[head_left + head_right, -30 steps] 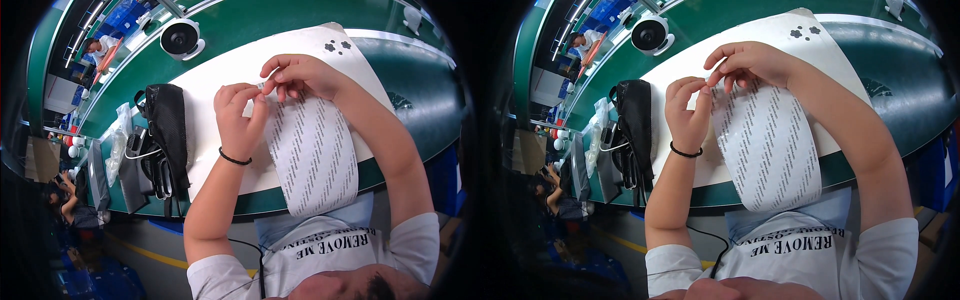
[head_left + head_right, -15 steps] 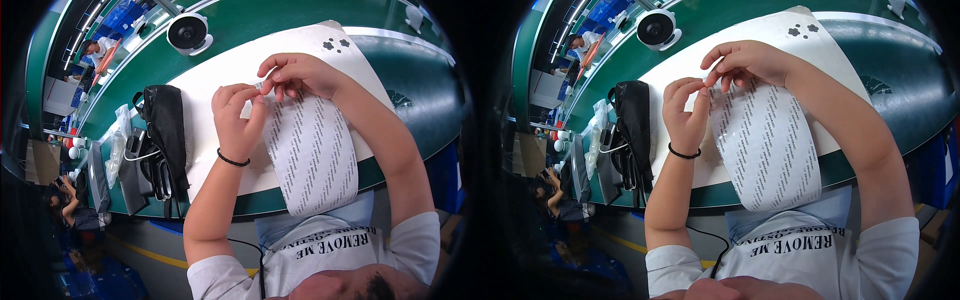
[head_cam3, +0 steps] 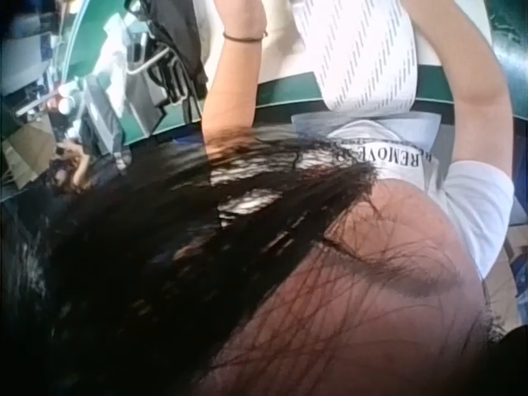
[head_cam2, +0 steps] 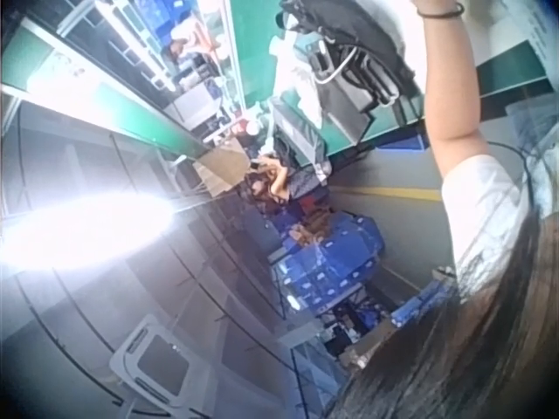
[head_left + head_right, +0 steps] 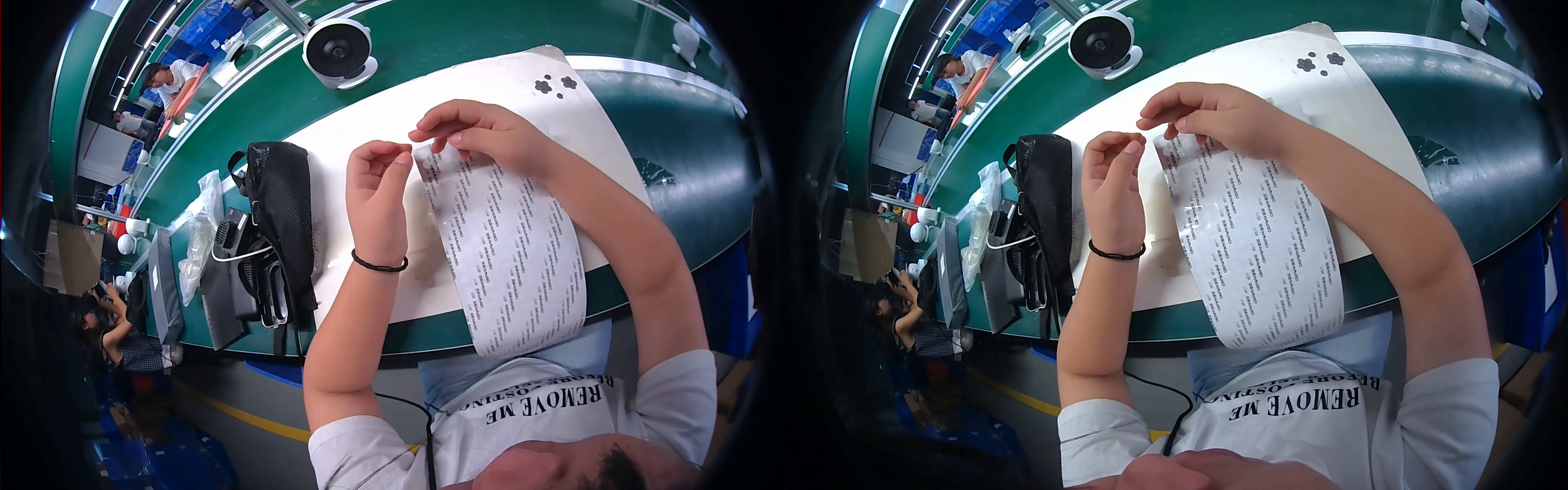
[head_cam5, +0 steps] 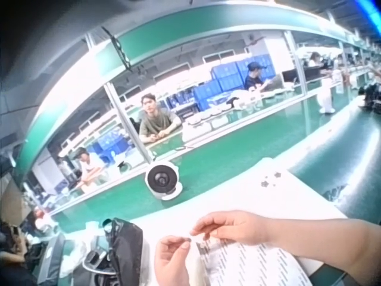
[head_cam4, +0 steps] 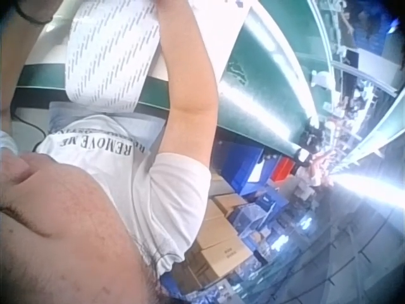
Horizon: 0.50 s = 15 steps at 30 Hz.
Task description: Assembling a security camera by installing internal components into the housing.
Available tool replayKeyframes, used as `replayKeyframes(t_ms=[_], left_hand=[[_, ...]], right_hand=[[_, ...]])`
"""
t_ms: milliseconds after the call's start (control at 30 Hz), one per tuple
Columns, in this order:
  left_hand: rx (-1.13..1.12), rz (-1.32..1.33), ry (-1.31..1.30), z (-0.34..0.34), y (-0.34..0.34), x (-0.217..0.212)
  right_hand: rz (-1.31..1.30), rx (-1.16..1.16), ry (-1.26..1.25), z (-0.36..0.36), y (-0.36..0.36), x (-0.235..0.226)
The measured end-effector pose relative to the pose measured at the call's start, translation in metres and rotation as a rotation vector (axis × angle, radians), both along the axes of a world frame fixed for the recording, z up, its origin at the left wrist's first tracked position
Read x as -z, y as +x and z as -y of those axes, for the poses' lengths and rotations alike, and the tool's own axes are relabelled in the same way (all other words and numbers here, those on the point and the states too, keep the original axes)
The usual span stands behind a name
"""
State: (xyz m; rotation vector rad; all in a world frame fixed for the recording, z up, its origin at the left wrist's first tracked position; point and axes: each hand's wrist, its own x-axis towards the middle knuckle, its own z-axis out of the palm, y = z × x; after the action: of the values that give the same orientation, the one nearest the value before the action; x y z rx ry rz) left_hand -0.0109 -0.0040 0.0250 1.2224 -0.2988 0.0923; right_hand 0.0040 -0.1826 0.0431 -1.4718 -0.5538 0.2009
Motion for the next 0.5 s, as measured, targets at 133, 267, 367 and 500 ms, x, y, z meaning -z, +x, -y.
replayKeyframes(t_ms=[133, 267, 367, 500], left_hand=[[0.019, -0.009, -0.043, -0.0004, -0.0015, -0.0002], [0.001, -0.005, -0.032, -0.0006, -0.0007, 0.0002], [-0.002, -0.002, -0.014, 0.0000, 0.0004, 0.0004], [-0.004, -0.001, 0.011, -0.0018, 0.0005, -0.0018]], right_hand=[[0.067, -0.046, 0.004, -0.0025, 0.0003, 0.0037], [0.061, -0.032, -0.028, -0.0036, -0.0014, 0.0015], [0.097, -0.016, -0.049, -0.0036, 0.0003, 0.0040], [0.178, 0.015, -0.192, -0.0057, 0.0000, 0.0012]])
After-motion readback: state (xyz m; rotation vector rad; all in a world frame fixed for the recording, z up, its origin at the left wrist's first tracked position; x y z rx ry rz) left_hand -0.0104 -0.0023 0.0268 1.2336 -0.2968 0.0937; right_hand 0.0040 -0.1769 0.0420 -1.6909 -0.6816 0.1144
